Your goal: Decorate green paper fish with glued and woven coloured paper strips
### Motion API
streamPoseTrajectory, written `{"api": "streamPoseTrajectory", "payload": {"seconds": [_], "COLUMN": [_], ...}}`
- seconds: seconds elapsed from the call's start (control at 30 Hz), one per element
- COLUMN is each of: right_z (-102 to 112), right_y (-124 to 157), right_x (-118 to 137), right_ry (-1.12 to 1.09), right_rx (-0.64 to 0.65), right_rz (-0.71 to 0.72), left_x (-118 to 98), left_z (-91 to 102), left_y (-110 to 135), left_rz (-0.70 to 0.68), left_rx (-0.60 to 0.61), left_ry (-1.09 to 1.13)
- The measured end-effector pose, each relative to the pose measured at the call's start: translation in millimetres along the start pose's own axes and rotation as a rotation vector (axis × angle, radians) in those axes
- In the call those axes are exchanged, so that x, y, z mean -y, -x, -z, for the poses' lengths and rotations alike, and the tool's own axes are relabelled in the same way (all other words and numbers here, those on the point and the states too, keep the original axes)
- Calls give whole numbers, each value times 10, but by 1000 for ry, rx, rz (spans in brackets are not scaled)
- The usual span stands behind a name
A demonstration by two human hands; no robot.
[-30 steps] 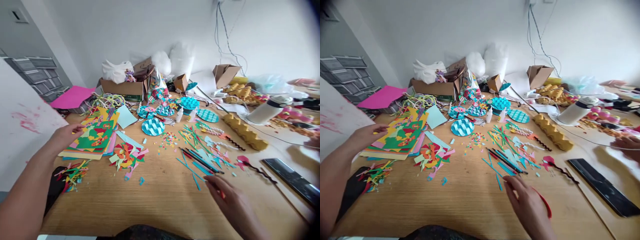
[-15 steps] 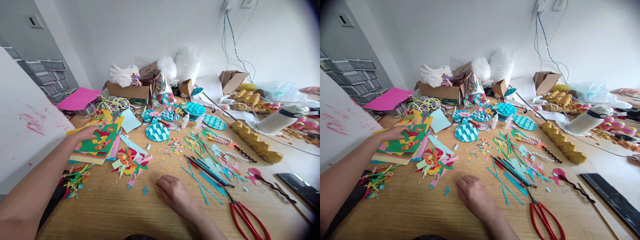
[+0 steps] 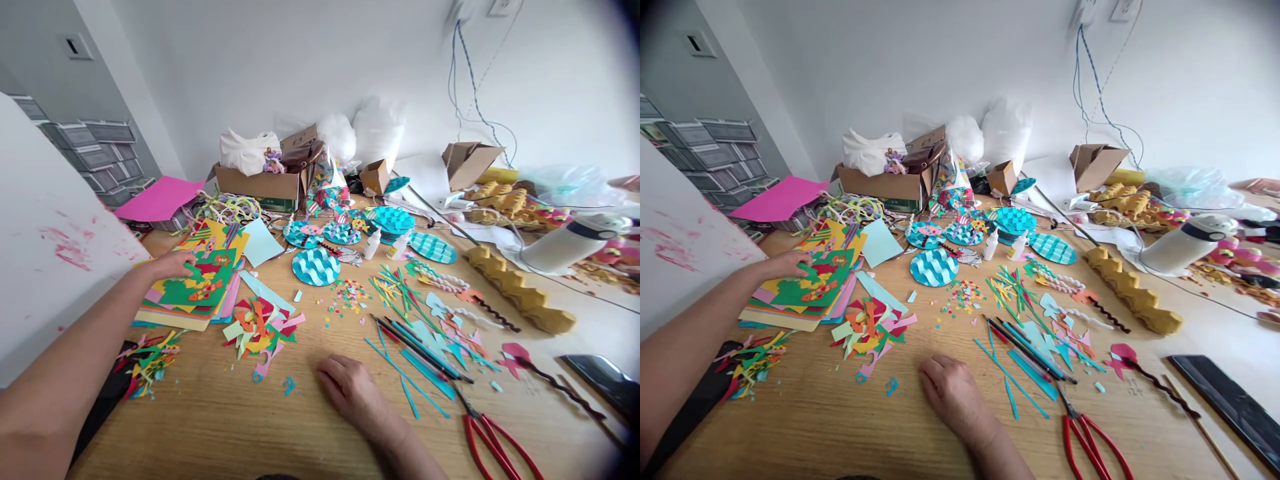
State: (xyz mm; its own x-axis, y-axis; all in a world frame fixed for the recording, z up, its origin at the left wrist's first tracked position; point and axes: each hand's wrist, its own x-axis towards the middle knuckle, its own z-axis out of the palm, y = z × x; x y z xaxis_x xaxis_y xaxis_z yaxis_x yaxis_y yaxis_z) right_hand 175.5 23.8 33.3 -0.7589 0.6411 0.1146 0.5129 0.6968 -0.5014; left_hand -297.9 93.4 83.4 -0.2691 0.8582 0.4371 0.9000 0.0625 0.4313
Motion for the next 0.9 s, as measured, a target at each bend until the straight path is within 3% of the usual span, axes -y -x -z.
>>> {"api": "streamPoseTrajectory", "payload": {"seconds": [0.1, 0.17, 0.3, 0.4, 0.53, 0.7, 0.9], "right_z": [4, 10, 22, 28, 42, 62, 61], "right_y": [2, 8, 19, 18, 21, 26, -1], "right_x": [-9, -11, -2, 8, 11, 6, -13], "right_ry": [0, -5, -11, -20, -45, -136, -265], "right_rx": [9, 10, 17, 31, 18, -27, -181], "right_rz": [-5, -7, -4, -7, -3, -12, -29], "left_x": [-53, -109, -302, -551, -1040, -1696, -2099], "left_z": [166, 339, 701, 824, 695, 367, 133], "left_y": [-18, -40, -53, 23, 243, 598, 874], "left_rz": [46, 69, 105, 142, 255, 223, 290], "left_rx": [301, 411, 443, 445, 455, 580, 659], "left_ry": [26, 45, 121, 195, 435, 700, 757]}}
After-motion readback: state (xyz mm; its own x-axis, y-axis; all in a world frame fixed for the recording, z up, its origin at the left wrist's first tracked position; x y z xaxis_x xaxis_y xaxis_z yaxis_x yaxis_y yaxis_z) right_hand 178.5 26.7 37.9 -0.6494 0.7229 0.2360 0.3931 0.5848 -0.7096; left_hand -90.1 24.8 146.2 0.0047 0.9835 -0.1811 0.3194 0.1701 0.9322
